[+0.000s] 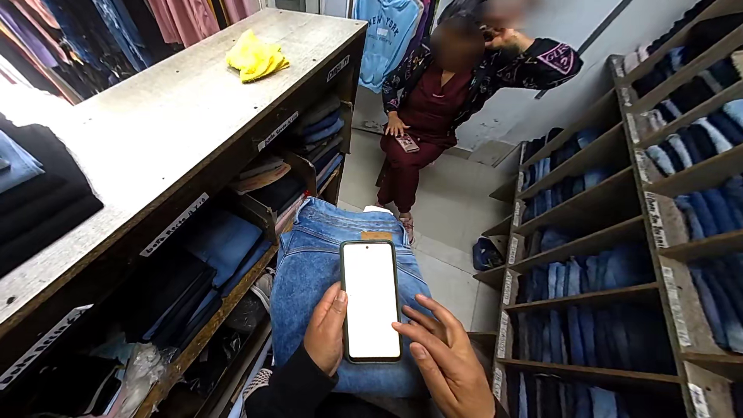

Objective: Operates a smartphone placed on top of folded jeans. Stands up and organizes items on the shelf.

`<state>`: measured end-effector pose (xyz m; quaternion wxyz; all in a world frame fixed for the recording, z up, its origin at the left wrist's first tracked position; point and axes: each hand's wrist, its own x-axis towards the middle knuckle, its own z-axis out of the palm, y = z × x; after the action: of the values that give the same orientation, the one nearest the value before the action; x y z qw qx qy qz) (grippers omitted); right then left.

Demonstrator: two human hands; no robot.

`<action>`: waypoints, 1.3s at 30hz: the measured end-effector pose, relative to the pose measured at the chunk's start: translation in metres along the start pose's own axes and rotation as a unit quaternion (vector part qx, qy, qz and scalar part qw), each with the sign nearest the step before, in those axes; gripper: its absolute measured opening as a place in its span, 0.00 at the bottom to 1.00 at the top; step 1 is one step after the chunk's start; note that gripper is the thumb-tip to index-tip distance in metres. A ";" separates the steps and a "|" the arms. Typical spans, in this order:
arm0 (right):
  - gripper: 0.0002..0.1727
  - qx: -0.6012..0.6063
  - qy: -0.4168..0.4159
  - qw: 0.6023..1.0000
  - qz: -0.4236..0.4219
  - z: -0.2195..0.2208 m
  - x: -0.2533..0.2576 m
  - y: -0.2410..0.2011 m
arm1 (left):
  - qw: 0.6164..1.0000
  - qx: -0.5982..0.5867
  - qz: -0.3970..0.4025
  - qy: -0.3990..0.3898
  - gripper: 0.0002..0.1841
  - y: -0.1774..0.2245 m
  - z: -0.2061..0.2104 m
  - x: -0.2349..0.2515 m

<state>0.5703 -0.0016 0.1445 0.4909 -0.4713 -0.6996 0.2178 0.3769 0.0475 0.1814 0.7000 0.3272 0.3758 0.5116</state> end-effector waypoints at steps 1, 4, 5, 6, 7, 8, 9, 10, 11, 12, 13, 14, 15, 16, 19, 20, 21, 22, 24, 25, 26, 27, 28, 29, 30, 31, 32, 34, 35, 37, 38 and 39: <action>0.17 -0.001 0.000 1.000 0.000 0.000 0.000 0.000 | 1.000 0.002 -0.001 0.001 0.25 0.000 0.000 0.000; 0.20 0.003 0.004 1.000 0.001 -0.002 0.000 -0.001 | 1.000 0.005 -0.001 0.000 0.25 -0.001 -0.001 0.000; 0.21 0.007 0.006 1.000 0.004 -0.003 0.001 -0.001 | 1.000 0.005 0.001 -0.002 0.25 -0.001 -0.001 0.000; 0.22 0.011 0.008 1.000 0.006 -0.004 0.001 -0.001 | 1.000 0.005 0.002 -0.003 0.25 -0.002 -0.002 0.000; 0.23 0.013 0.010 1.000 0.008 -0.004 0.001 -0.001 | 1.000 0.003 0.003 -0.005 0.25 -0.002 -0.002 0.000; 0.23 0.012 0.011 1.000 0.010 -0.004 0.001 -0.001 | 1.000 0.002 0.003 -0.006 0.25 -0.002 -0.002 0.000; 0.24 0.009 0.011 1.000 0.010 -0.004 0.000 -0.001 | 1.000 0.002 0.002 -0.005 0.25 -0.002 -0.002 0.000; 0.24 0.006 0.010 1.000 0.011 -0.004 0.000 -0.001 | 1.000 0.003 0.002 -0.004 0.25 -0.002 -0.002 0.001; 0.24 0.003 0.009 1.000 0.011 -0.004 0.001 0.000 | 1.000 0.006 0.003 -0.005 0.25 -0.002 -0.002 0.001; 0.25 0.003 0.007 1.000 0.013 -0.004 0.000 0.000 | 1.000 0.007 0.004 -0.008 0.25 -0.003 -0.003 0.001; 0.25 0.002 0.006 1.000 0.013 -0.005 0.000 0.000 | 1.000 0.012 0.006 -0.012 0.26 -0.003 -0.003 0.001; 0.25 0.003 0.004 1.000 0.013 -0.005 0.000 0.001 | 1.000 0.014 0.006 -0.013 0.26 -0.003 -0.004 0.001; 0.26 0.005 0.004 1.000 0.013 -0.005 0.000 0.001 | 1.000 0.011 0.004 -0.014 0.26 -0.002 -0.003 0.001; 0.26 0.007 0.002 1.000 0.016 -0.005 0.000 0.001 | 1.000 0.009 0.002 -0.013 0.26 -0.002 -0.003 0.001; 0.28 0.015 -0.004 1.000 0.019 -0.005 0.004 0.001 | 1.000 0.007 -0.001 -0.007 0.25 -0.001 -0.002 0.001; 0.29 0.016 -0.007 1.000 0.018 -0.005 0.006 0.000 | 1.000 0.005 -0.003 -0.006 0.25 -0.001 -0.002 0.000; 0.29 0.016 -0.009 1.000 0.016 -0.004 0.008 0.000 | 1.000 0.004 -0.004 -0.007 0.25 -0.001 -0.002 0.000; 0.30 0.016 -0.011 1.000 0.014 -0.003 0.011 0.000 | 1.000 0.005 -0.004 -0.008 0.25 -0.001 -0.002 0.000; 0.31 0.018 -0.018 1.000 0.009 0.001 0.016 0.000 | 1.000 0.005 -0.004 -0.010 0.25 -0.001 -0.002 0.000; 0.31 0.020 -0.022 1.000 0.007 0.002 0.018 0.001 | 1.000 0.005 -0.004 -0.012 0.25 -0.001 -0.002 0.000; 0.31 0.021 -0.026 0.999 0.005 0.003 0.020 0.001 | 1.000 0.004 -0.003 -0.013 0.25 0.000 -0.003 0.001; 0.31 0.022 -0.029 0.999 0.003 0.004 0.021 0.002 | 1.000 0.003 -0.002 -0.013 0.24 -0.001 -0.003 0.001; 0.32 0.022 -0.032 0.999 0.002 0.005 0.022 0.002 | 1.000 0.001 -0.003 -0.014 0.24 0.000 -0.003 0.001; 0.32 0.025 -0.034 0.999 0.002 0.005 0.022 0.002 | 1.000 0.000 -0.003 -0.014 0.24 -0.001 -0.003 0.001; 0.32 0.027 -0.036 0.999 0.002 0.005 0.022 0.002 | 1.000 0.000 -0.003 -0.014 0.24 -0.001 -0.003 0.001; 0.32 0.030 -0.037 0.999 0.002 0.006 0.021 0.002 | 1.000 0.001 -0.003 -0.015 0.24 -0.001 -0.004 0.001; 0.32 0.031 -0.037 0.999 0.002 0.006 0.021 0.002 | 1.000 0.004 -0.004 -0.015 0.24 -0.001 -0.004 0.001; 0.32 0.035 -0.038 0.999 0.002 0.006 0.021 0.001 | 1.000 0.004 -0.004 -0.015 0.24 -0.001 -0.004 0.001; 0.32 0.037 -0.039 0.999 0.003 0.006 0.021 0.001 | 1.000 0.003 -0.004 -0.015 0.24 -0.001 -0.004 0.001; 0.32 0.040 -0.041 0.998 0.000 0.006 0.021 0.001 | 1.000 0.002 -0.004 -0.016 0.24 -0.001 -0.004 0.001; 0.32 0.040 -0.041 0.998 -0.001 0.006 0.021 0.001 | 1.000 0.002 -0.005 -0.015 0.24 -0.001 -0.004 0.001; 0.32 0.041 -0.041 0.998 -0.002 0.006 0.021 0.001 | 1.000 0.002 -0.005 -0.017 0.24 -0.001 -0.004 0.001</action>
<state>0.5640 0.0183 0.1509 0.4814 -0.4397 -0.7106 0.2644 0.3744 0.0486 0.1784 0.7081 0.3348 0.3666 0.5021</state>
